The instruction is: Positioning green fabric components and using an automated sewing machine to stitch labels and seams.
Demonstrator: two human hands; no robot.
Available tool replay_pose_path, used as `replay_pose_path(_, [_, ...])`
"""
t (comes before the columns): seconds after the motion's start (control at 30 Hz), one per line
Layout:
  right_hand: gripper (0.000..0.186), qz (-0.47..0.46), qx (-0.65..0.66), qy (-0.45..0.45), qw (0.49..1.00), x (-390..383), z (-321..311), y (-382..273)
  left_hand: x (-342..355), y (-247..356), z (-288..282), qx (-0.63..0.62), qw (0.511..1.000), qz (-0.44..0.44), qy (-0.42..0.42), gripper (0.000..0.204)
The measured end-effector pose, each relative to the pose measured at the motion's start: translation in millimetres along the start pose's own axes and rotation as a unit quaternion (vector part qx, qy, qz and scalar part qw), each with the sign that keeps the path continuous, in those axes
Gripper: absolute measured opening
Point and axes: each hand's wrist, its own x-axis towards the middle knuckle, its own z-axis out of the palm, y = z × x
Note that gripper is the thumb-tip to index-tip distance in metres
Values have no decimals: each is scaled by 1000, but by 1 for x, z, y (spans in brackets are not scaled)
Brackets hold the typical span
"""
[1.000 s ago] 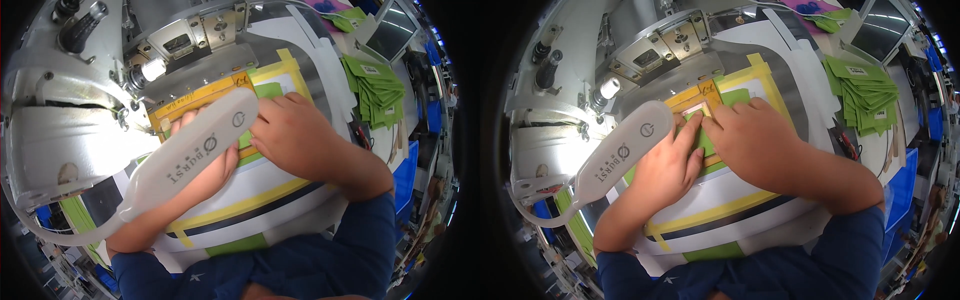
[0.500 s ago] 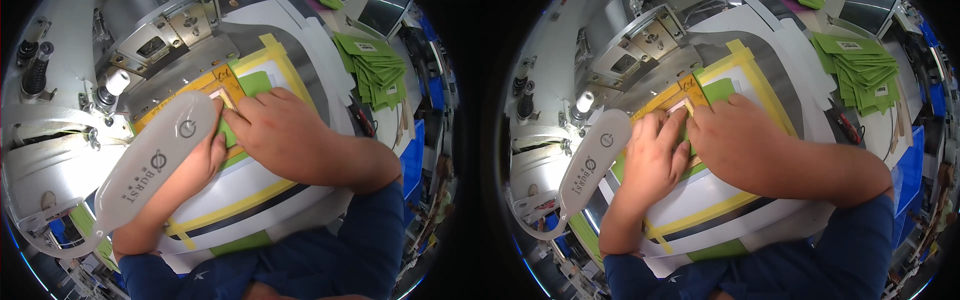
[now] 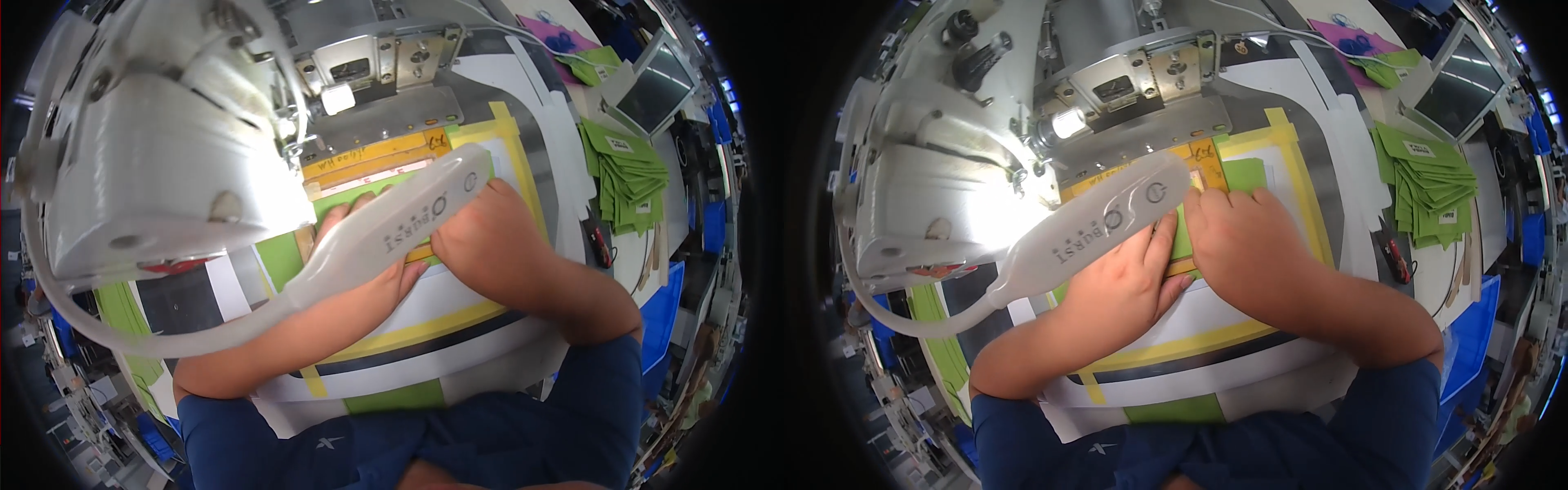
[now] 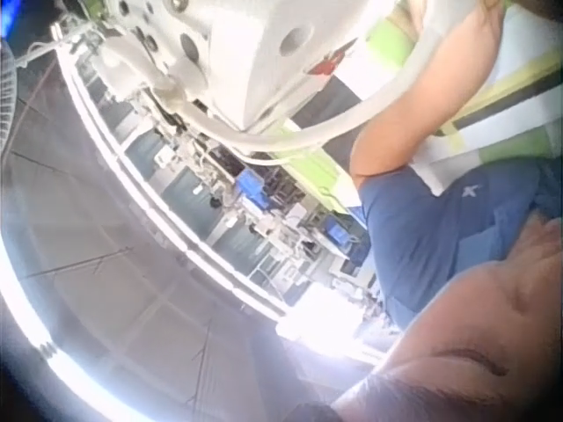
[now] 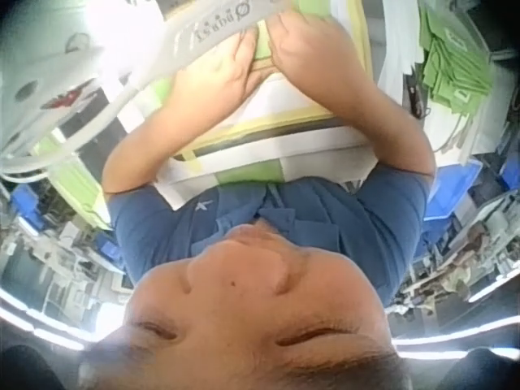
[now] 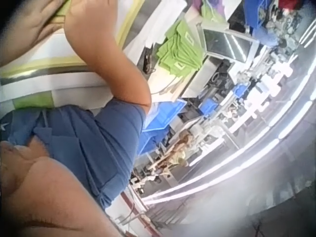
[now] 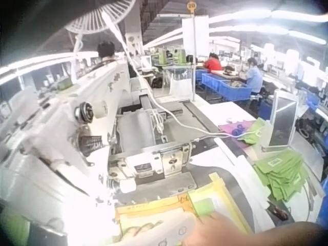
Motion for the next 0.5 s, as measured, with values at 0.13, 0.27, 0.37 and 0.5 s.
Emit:
replay_pose_path(0.13, [7, 20, 15, 37, 999, 3, 11, 0, -28, 1, -6, -2, 998, -58, -12, 58])
replay_pose_path(0.27, [6, -2, -8, 105, 994, 2, 12, 0, -45, -6, 1, -16, 996, -86, -4, 72])
replay_pose_path(0.37, [9, 23, 5, 106, 994, 3, 7, -3, -45, -12, 1, 10, 999, -50, 17, 72])
replay_pose_path(0.5, [11, 39, -15, 79, 996, 5, 6, -3, -49, -20, 6, 68, 996, 0, 64, 69])
